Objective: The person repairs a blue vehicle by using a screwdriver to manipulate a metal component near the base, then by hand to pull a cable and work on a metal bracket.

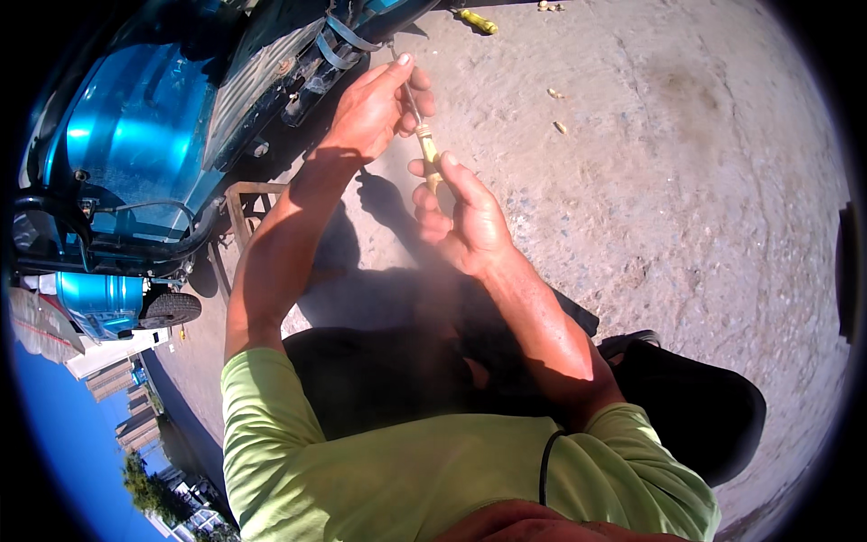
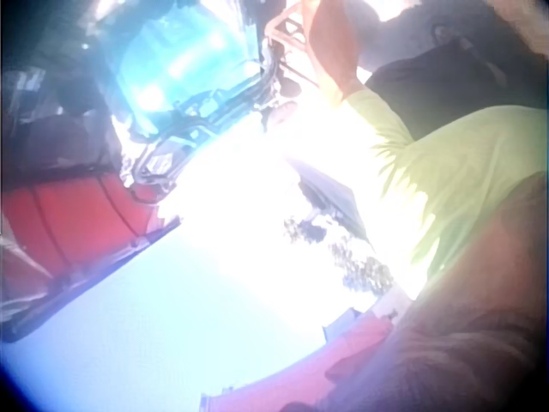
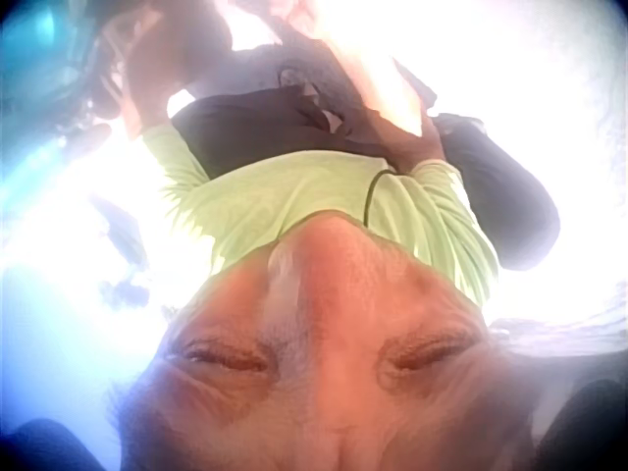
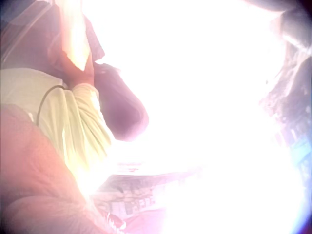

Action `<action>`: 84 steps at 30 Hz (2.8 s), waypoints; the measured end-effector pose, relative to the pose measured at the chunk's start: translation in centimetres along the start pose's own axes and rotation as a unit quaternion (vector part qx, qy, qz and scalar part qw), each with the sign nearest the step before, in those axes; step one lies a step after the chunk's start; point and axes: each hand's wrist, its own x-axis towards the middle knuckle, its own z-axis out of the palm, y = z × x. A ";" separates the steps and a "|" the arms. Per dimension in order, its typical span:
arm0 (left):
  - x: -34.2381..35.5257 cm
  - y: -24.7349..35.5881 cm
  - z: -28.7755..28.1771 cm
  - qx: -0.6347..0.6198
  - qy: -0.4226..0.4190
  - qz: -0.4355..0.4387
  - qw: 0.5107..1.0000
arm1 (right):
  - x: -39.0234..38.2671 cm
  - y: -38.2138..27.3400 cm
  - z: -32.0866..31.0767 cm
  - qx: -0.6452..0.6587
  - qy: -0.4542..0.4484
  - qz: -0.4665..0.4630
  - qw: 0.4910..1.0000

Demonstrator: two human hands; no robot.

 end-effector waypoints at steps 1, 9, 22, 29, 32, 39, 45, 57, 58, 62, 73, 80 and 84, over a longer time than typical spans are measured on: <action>0.0 0.0 0.0 -0.001 0.003 -0.003 1.000 | 0.1 0.0 -0.3 0.140 -0.083 0.064 0.985; 0.3 0.3 0.3 0.003 -0.012 0.012 1.000 | 1.1 0.0 -1.5 -0.494 0.126 -0.254 0.822; 0.0 0.4 0.8 -0.010 0.038 0.001 0.999 | 0.0 -0.6 -1.0 -0.042 -0.032 -0.016 0.998; 0.0 0.2 0.0 -0.024 0.032 0.000 0.999 | -0.2 0.6 0.7 -0.188 0.040 -0.091 0.977; -0.3 0.6 0.1 -0.010 0.034 -0.001 0.999 | 0.0 1.0 0.2 -0.054 -0.023 -0.040 0.997; -0.1 0.8 -0.1 -0.037 -0.009 -0.006 0.999 | 0.1 0.9 -0.8 0.203 -0.192 0.079 0.957; -0.1 0.6 -0.4 -0.031 -0.001 0.005 1.000 | 0.4 1.5 -0.7 0.196 -0.222 0.080 0.952; -0.2 0.7 -0.6 -0.023 -0.007 0.006 1.000 | 0.2 2.3 0.1 0.191 -0.198 0.053 0.960; -0.2 0.8 -0.5 -0.021 -0.007 0.005 1.000 | 0.2 2.2 0.3 0.196 -0.198 0.056 0.959; -0.3 0.9 -0.5 -0.015 -0.001 0.006 1.000 | 0.3 2.1 0.3 0.214 -0.211 0.075 0.951; -0.2 0.4 -0.1 0.050 0.016 0.016 0.998 | 1.5 3.1 0.1 -0.335 0.113 -0.297 0.887; -0.4 0.6 -0.3 0.010 0.021 0.010 1.000 | -0.1 1.8 0.8 0.196 -0.185 0.086 0.959; -0.3 0.5 -0.1 0.027 0.009 0.017 0.999 | 0.3 2.0 1.1 -0.249 0.023 -0.127 0.960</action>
